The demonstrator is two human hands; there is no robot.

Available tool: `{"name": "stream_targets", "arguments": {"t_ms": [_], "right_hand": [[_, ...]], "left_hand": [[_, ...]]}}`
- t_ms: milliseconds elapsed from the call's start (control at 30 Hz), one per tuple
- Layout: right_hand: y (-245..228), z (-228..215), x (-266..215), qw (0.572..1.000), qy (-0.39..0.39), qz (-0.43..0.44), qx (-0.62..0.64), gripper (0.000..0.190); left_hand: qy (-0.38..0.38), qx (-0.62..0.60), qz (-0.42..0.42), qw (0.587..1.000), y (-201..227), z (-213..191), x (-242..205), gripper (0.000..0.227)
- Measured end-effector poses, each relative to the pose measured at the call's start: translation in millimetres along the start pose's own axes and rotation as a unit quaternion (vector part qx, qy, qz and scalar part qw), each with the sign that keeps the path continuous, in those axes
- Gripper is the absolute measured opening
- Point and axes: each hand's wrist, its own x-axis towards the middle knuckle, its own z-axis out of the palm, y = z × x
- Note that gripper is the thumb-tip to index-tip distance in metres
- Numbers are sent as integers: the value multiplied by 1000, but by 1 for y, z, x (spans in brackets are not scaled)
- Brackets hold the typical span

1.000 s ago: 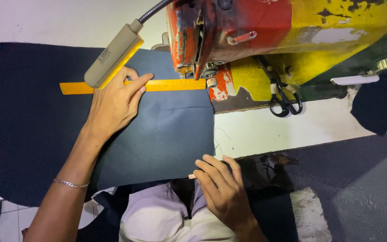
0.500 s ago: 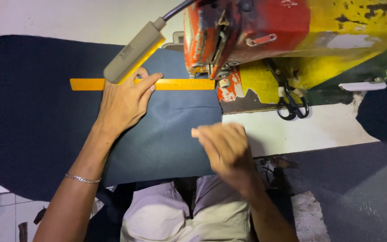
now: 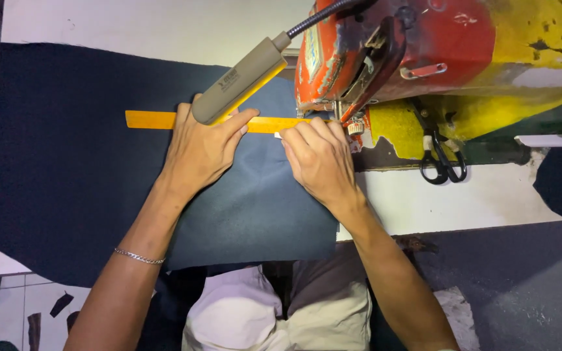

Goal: Marking dark blue fabric with a yellow ruler and then cutting it with scissors on a sewing workstation.

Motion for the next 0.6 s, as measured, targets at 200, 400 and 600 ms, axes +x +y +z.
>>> {"name": "stream_targets", "arguments": {"t_ms": [200, 400, 600], "right_hand": [[3, 3, 0, 1000, -19, 6, 19, 11], [4, 3, 3, 998, -45, 18, 46, 14], [-39, -79, -18, 977, -114, 81, 161, 10]], "left_hand": [[-5, -4, -4, 1000, 1, -1, 1, 21], [-10, 1, -1, 1000, -1, 5, -1, 22], [-25, 2, 17, 1000, -4, 2, 1, 24]]}}
